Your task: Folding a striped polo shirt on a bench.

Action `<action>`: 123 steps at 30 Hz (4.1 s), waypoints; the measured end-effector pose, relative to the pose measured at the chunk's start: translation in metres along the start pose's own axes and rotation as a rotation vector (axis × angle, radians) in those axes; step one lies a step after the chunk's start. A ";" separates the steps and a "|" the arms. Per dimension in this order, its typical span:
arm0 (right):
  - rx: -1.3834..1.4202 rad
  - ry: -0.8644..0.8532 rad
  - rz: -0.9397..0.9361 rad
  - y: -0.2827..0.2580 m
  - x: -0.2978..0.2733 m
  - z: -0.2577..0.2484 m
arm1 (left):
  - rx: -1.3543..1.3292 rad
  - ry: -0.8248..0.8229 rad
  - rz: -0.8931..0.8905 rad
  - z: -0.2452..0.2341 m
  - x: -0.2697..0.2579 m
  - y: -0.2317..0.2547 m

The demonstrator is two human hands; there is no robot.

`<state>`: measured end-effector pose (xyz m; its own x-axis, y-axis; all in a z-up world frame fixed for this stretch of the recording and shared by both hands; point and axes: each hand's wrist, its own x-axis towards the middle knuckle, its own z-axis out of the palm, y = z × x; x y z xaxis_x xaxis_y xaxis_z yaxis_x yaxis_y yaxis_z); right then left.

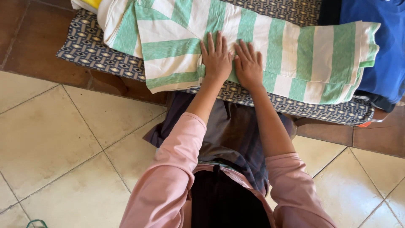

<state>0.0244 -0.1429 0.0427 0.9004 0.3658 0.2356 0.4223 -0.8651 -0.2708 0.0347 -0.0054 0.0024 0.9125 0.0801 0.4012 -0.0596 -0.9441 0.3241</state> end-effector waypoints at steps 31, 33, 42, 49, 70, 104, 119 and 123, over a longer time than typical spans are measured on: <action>-0.029 -0.176 -0.053 0.012 0.058 -0.003 | 0.039 -0.097 0.000 -0.010 -0.005 -0.002; -0.075 -0.216 0.032 0.023 0.059 -0.010 | 0.057 -0.095 0.006 -0.013 -0.006 -0.001; -0.136 -0.197 0.369 0.090 0.013 -0.070 | 0.032 0.003 0.022 0.003 -0.007 -0.003; -0.203 -0.013 0.318 0.164 -0.025 -0.070 | 0.033 0.064 0.038 -0.002 -0.008 0.001; -0.166 0.021 0.364 0.082 -0.007 -0.021 | 0.076 -0.538 0.302 0.011 0.048 0.058; -0.183 -0.052 0.462 0.091 0.035 -0.032 | 0.156 0.177 -0.167 -0.035 0.171 -0.283; -0.163 -0.187 -0.056 0.018 0.068 -0.002 | 0.064 0.202 0.057 -0.023 0.129 -0.186; -0.068 -0.217 -0.107 -0.026 0.090 -0.002 | 0.170 0.252 -0.002 -0.027 0.124 -0.167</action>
<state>0.0942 -0.0880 0.0730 0.8552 0.5156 0.0521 0.5154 -0.8358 -0.1894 0.1469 0.1706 0.0218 0.7818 0.1388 0.6078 0.0300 -0.9822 0.1856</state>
